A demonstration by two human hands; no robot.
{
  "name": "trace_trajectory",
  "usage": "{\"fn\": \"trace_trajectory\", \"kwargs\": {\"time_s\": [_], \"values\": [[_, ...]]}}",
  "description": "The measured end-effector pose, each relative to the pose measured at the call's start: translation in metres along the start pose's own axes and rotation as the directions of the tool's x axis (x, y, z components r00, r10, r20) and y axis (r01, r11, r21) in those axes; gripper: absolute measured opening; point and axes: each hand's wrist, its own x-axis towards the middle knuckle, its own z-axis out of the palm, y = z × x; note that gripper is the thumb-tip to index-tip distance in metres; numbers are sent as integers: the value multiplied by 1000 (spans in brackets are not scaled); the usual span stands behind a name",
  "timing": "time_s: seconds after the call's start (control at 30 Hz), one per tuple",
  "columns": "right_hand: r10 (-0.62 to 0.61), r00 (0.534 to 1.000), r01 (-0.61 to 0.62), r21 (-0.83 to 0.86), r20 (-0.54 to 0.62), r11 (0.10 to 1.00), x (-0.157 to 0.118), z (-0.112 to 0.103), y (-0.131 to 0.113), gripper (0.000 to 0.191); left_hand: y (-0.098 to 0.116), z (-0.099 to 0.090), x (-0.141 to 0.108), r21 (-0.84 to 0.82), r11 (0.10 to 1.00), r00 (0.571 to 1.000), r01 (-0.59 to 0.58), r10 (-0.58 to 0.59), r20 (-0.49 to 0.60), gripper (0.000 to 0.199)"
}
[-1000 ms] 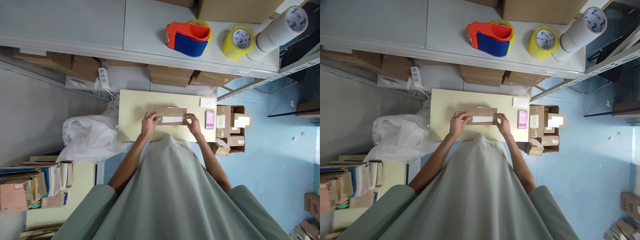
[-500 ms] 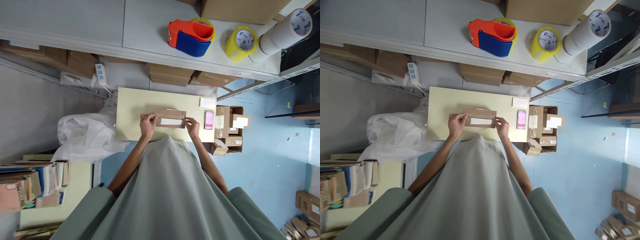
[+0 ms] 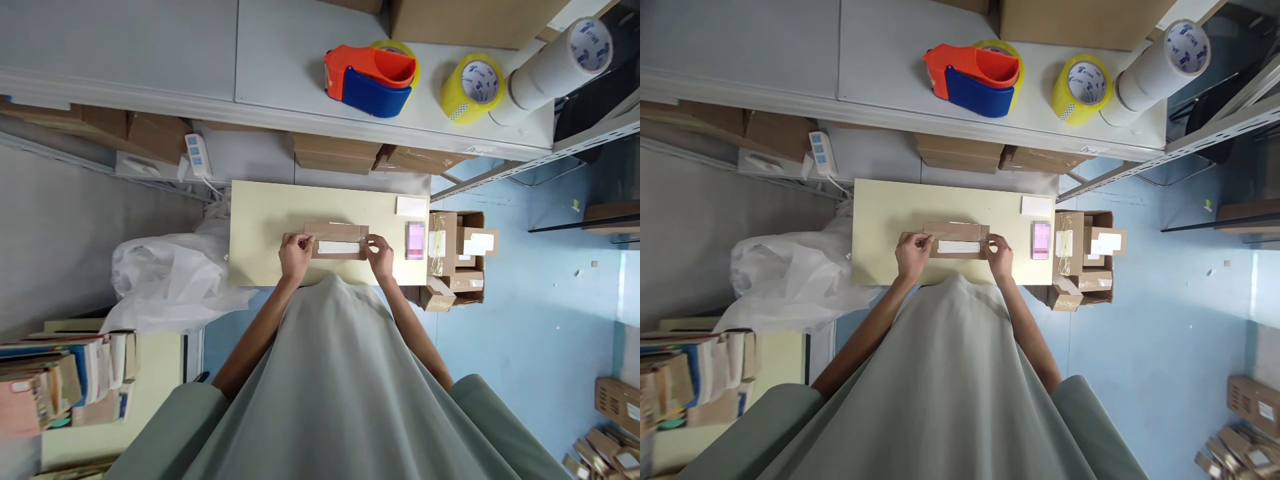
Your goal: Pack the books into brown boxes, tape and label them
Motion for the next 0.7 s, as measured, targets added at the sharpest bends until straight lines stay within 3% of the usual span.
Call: {"fn": "trace_trajectory", "kwargs": {"time_s": [0.2, 0.37, 0.53, 0.7], "values": [[21, 999, -20, 3, -34, 1000, -3, 2, 1, 26, 2, 6, -6, -17, 1000, 999, 3, -3, -45, 11], [67, 997, -60, 148, -45, 987, -4, -2, 9, 33, 1, 11, -8, -141, 989, 999, 32, -36, -25, 13], [187, 981, -169, 248, -50, 954, -6, 2, 10, 45, -3, 16, -3, -301, 943, 988, 142, -153, -14, 17], [191, 980, -177, 206, -51, 962, -4, 2, 5, 48, -6, 14, 8, -339, 919, 979, 202, -192, 61, 18]]}}
